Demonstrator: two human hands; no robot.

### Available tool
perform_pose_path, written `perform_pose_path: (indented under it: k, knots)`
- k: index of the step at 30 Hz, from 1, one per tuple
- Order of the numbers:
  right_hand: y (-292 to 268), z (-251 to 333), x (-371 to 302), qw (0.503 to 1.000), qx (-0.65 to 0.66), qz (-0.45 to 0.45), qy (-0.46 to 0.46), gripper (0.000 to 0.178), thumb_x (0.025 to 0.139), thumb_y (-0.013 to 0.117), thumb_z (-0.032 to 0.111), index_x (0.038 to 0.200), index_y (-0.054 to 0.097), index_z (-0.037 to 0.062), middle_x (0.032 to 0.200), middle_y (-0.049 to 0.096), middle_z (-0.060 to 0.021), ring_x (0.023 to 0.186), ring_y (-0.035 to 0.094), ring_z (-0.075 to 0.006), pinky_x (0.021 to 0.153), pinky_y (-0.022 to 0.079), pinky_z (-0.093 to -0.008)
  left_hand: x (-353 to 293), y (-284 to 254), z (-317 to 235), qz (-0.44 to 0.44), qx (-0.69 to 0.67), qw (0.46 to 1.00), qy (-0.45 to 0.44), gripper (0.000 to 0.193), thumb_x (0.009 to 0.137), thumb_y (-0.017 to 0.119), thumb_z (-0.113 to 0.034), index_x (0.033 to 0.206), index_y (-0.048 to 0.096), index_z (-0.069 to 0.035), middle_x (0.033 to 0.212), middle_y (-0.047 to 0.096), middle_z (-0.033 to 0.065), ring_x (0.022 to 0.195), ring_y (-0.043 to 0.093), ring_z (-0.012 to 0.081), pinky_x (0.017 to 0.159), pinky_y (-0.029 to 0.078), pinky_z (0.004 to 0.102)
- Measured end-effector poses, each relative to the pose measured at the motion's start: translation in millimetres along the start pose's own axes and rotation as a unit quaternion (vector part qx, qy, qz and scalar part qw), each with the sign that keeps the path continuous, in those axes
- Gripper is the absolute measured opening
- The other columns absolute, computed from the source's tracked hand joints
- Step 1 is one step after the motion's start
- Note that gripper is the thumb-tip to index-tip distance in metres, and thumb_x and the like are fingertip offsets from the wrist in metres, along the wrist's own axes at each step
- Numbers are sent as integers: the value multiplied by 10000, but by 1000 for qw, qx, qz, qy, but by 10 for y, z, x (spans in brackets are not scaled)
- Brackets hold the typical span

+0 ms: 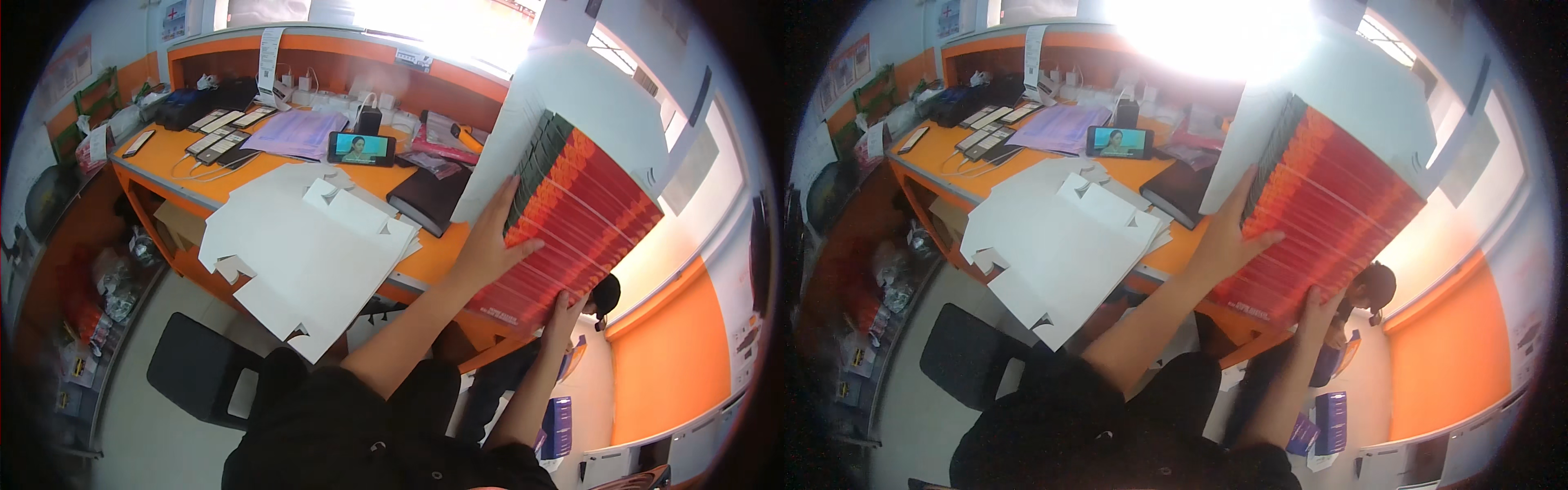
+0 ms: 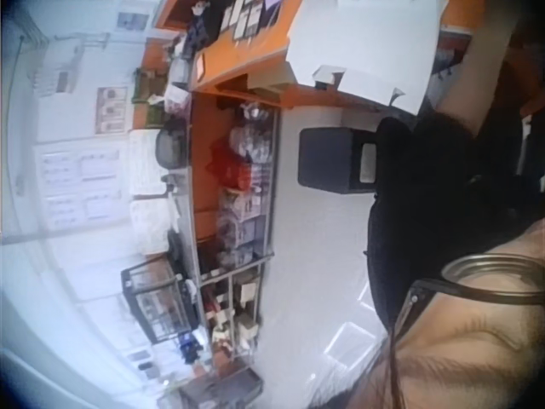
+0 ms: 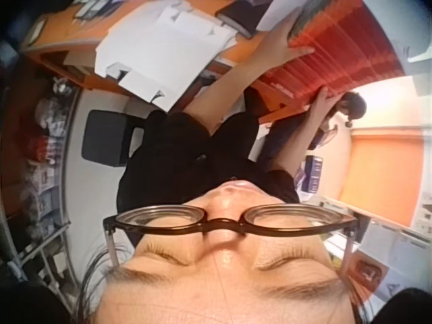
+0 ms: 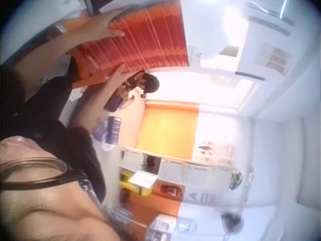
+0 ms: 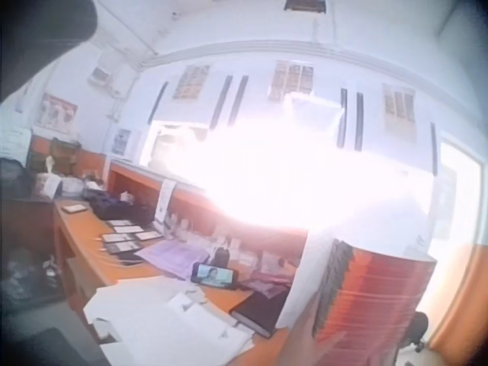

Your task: The person arranges and aligns a stack of paper boxes on the counter, folds flat cardboard sheets into boxes by hand, and taps the screen of a smartphone.

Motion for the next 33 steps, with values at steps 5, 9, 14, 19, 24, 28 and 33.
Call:
perform_pose_path:
  k: [5,9,14,19,24,28,33]
  knots:
    - [320,-8,180,994,85,23,-67,821,853,581,416,1409,136,6,1369,302,-186,1228,339,-259,1027,262,-359,125,123,400,13,32,999,-37,916,723,722,-349,1373,202,33,1399,261,250,1293,288,360,1044,272,393]
    - [458,-41,113,994,63,50,-76,838,848,593,373,1415,95,8,1394,252,-199,1275,283,-276,1054,216,-381,-4,79,394,-17,159,987,28,933,716,726,-327,1380,174,25,1405,246,248,1298,270,370,1047,266,399]
    - [500,-139,100,993,31,62,-100,812,857,570,370,1412,105,2,1405,229,-186,1286,259,-276,1055,211,-384,-247,115,635,2,119,993,-20,972,696,750,-269,1392,133,10,1429,194,232,1319,228,355,1068,234,394]
    - [407,-159,155,992,-18,53,-110,771,870,561,307,1409,106,-3,1422,205,-165,1292,242,-269,1058,209,-372,-346,232,689,20,93,995,-24,989,692,757,-230,1400,106,0,1440,176,216,1329,213,335,1078,218,386]
    - [594,-249,129,990,86,110,11,684,903,516,192,1415,99,13,1388,270,-161,1254,307,-242,1047,242,-339,-377,230,862,39,41,993,-99,999,701,754,-218,1402,79,6,1426,196,233,1326,222,327,1077,216,375]
    - [664,-89,108,988,83,131,6,692,901,518,163,1419,82,23,1385,284,-155,1245,327,-228,1036,269,-333,-481,125,812,6,102,991,-85,970,709,749,-201,1391,96,23,1412,213,242,1318,236,331,1070,229,378]
    - [601,-154,164,979,154,136,-15,738,872,549,106,1425,66,41,1409,252,-164,1274,296,-215,1033,284,-321,-939,43,175,44,180,983,17,819,725,711,-152,1359,218,10,1360,328,213,1269,309,362,1043,271,407]
Point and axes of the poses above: each hand's wrist, its own x-axis towards the middle knuckle, its own y-axis out of the palm, z = x × y, the point moved 10 cm from there along x, towards the middle knuckle
